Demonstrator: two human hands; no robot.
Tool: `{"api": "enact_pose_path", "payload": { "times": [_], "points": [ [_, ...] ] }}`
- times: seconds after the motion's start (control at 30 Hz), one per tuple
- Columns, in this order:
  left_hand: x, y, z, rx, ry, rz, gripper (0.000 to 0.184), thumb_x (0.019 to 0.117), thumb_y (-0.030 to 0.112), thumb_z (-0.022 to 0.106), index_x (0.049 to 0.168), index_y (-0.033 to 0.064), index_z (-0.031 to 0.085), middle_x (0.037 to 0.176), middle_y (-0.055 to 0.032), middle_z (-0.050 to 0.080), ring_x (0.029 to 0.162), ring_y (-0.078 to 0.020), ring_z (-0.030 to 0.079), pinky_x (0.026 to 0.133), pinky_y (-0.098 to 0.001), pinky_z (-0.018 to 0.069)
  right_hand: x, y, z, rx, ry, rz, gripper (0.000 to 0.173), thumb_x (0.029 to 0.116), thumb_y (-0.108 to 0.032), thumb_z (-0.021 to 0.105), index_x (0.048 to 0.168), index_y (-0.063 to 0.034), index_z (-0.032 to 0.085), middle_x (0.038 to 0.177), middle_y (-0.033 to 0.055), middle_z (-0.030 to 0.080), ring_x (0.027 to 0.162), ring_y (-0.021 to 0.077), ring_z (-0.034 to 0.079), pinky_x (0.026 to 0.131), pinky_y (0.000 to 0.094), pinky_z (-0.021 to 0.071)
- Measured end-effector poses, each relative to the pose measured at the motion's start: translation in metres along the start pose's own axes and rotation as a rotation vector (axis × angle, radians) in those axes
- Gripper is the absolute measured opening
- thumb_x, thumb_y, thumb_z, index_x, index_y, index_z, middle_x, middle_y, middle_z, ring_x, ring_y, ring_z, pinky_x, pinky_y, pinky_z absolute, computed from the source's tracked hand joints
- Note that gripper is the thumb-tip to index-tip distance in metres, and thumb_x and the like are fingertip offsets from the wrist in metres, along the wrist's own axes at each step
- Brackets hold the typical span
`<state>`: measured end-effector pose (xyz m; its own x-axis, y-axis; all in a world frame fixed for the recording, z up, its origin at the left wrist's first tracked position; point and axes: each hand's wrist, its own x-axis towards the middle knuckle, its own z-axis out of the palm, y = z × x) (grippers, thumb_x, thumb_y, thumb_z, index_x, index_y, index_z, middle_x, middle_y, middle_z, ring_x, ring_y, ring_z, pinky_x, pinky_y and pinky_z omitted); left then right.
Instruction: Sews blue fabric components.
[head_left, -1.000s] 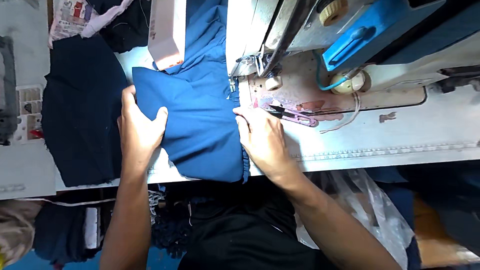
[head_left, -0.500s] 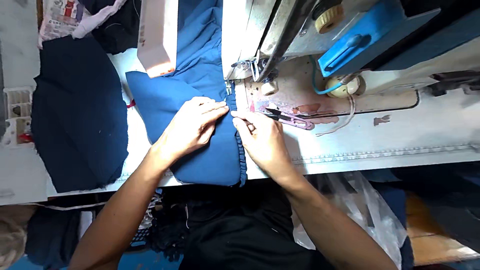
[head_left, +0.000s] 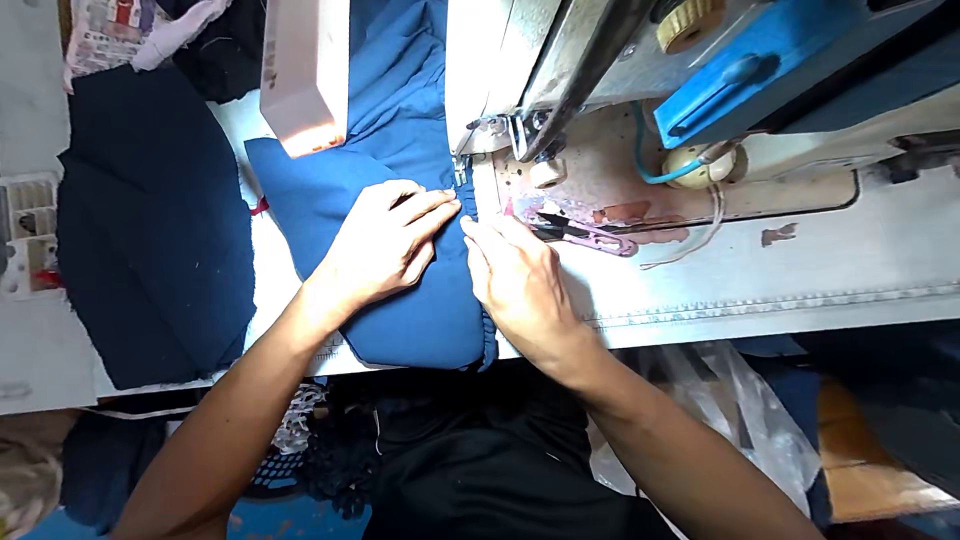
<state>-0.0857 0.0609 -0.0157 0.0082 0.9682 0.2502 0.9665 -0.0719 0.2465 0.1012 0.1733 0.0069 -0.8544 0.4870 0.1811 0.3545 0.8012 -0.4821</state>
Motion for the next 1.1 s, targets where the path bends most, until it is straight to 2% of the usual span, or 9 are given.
{"api": "enact_pose_path", "payload": {
  "times": [0.33, 0.53, 0.67, 0.8, 0.87, 0.93, 0.97, 1.03, 1.1],
  "points": [
    [0.01, -0.019, -0.001, -0.033, -0.004, 0.009, 0.048, 0.0994, 0.02, 0.04, 0.141, 0.0149, 0.064, 0.145, -0.0013, 0.062, 0.133, -0.0287, 0.053, 0.107, -0.0475, 0.0382, 0.01, -0.002, -0.006, 0.008, -0.022, -0.019, 0.031, 0.101, -0.009, 0.058, 0.13, -0.0019, 0.068, 0.115, 0.018, 0.067, 0.099, 0.028, 0.069, 0.082, 0.0393, 0.0584],
    [0.015, -0.021, -0.003, -0.013, -0.004, -0.019, 0.048, 0.0998, 0.02, 0.04, 0.141, 0.0146, 0.064, 0.145, -0.0011, 0.062, 0.135, -0.0288, 0.052, 0.108, -0.0478, 0.0384, 0.013, 0.004, -0.007, 0.039, -0.009, -0.048, 0.032, 0.1009, -0.008, 0.059, 0.131, -0.0017, 0.067, 0.113, 0.0176, 0.066, 0.098, 0.0273, 0.068, 0.084, 0.0388, 0.0578],
    [0.016, -0.021, -0.001, 0.003, 0.016, -0.026, 0.048, 0.0999, 0.02, 0.04, 0.141, 0.016, 0.064, 0.144, -0.0004, 0.063, 0.133, -0.0279, 0.053, 0.108, -0.0466, 0.0384, 0.015, 0.003, -0.009, 0.048, 0.002, -0.047, 0.029, 0.1006, -0.008, 0.06, 0.128, -0.0014, 0.068, 0.107, 0.0168, 0.067, 0.092, 0.0277, 0.068, 0.079, 0.0397, 0.0581],
    [0.017, -0.025, 0.0, -0.012, 0.032, -0.028, 0.048, 0.0993, 0.019, 0.04, 0.14, 0.0156, 0.065, 0.143, -0.0003, 0.063, 0.133, -0.0278, 0.053, 0.108, -0.0473, 0.0383, 0.017, 0.005, -0.003, 0.034, 0.039, -0.052, 0.028, 0.1005, -0.009, 0.06, 0.126, -0.0018, 0.069, 0.107, 0.0171, 0.068, 0.095, 0.0288, 0.069, 0.081, 0.0411, 0.0581],
    [0.019, -0.027, -0.002, -0.024, 0.032, -0.015, 0.047, 0.0994, 0.018, 0.04, 0.139, 0.0155, 0.065, 0.143, 0.0001, 0.063, 0.133, -0.028, 0.053, 0.108, -0.0478, 0.0385, 0.016, 0.007, -0.001, 0.059, 0.071, -0.074, 0.026, 0.1004, -0.01, 0.061, 0.124, -0.0021, 0.069, 0.109, 0.0158, 0.068, 0.096, 0.0266, 0.069, 0.083, 0.0388, 0.0581],
    [0.022, -0.028, 0.0, -0.037, 0.035, 0.002, 0.047, 0.0993, 0.018, 0.039, 0.139, 0.0161, 0.065, 0.142, 0.0007, 0.064, 0.133, -0.0278, 0.053, 0.106, -0.0477, 0.0388, 0.009, 0.011, -0.007, 0.12, 0.064, -0.063, 0.029, 0.1014, -0.012, 0.062, 0.128, -0.0029, 0.068, 0.112, 0.0147, 0.068, 0.095, 0.024, 0.069, 0.083, 0.0365, 0.0579],
    [0.022, -0.029, 0.0, -0.052, 0.041, 0.006, 0.047, 0.0993, 0.018, 0.04, 0.139, 0.016, 0.065, 0.142, 0.0006, 0.064, 0.133, -0.0275, 0.053, 0.106, -0.0477, 0.0388, 0.006, 0.01, -0.009, 0.148, 0.055, -0.034, 0.029, 0.1019, -0.014, 0.062, 0.129, -0.0032, 0.067, 0.11, 0.0138, 0.068, 0.091, 0.0227, 0.068, 0.079, 0.0364, 0.0579],
    [0.019, -0.03, -0.003, -0.082, 0.076, -0.017, 0.046, 0.1009, 0.018, 0.04, 0.139, 0.0142, 0.065, 0.143, -0.0023, 0.063, 0.135, -0.0267, 0.053, 0.111, -0.0474, 0.038, -0.001, 0.007, -0.005, 0.174, 0.069, 0.045, 0.029, 0.1017, -0.021, 0.064, 0.124, -0.003, 0.066, 0.092, 0.0093, 0.069, 0.074, 0.019, 0.066, 0.067, 0.0362, 0.0571],
    [0.002, -0.014, -0.012, -0.049, 0.185, -0.193, 0.041, 0.1049, 0.019, 0.043, 0.138, 0.012, 0.065, 0.145, -0.0074, 0.06, 0.139, -0.0257, 0.052, 0.118, -0.046, 0.0374, -0.012, 0.005, -0.005, 0.162, 0.044, 0.12, 0.029, 0.0999, -0.031, 0.065, 0.113, -0.0043, 0.067, 0.076, 0.004, 0.067, 0.063, 0.0157, 0.064, 0.06, 0.0359, 0.0567]
  ]
}}
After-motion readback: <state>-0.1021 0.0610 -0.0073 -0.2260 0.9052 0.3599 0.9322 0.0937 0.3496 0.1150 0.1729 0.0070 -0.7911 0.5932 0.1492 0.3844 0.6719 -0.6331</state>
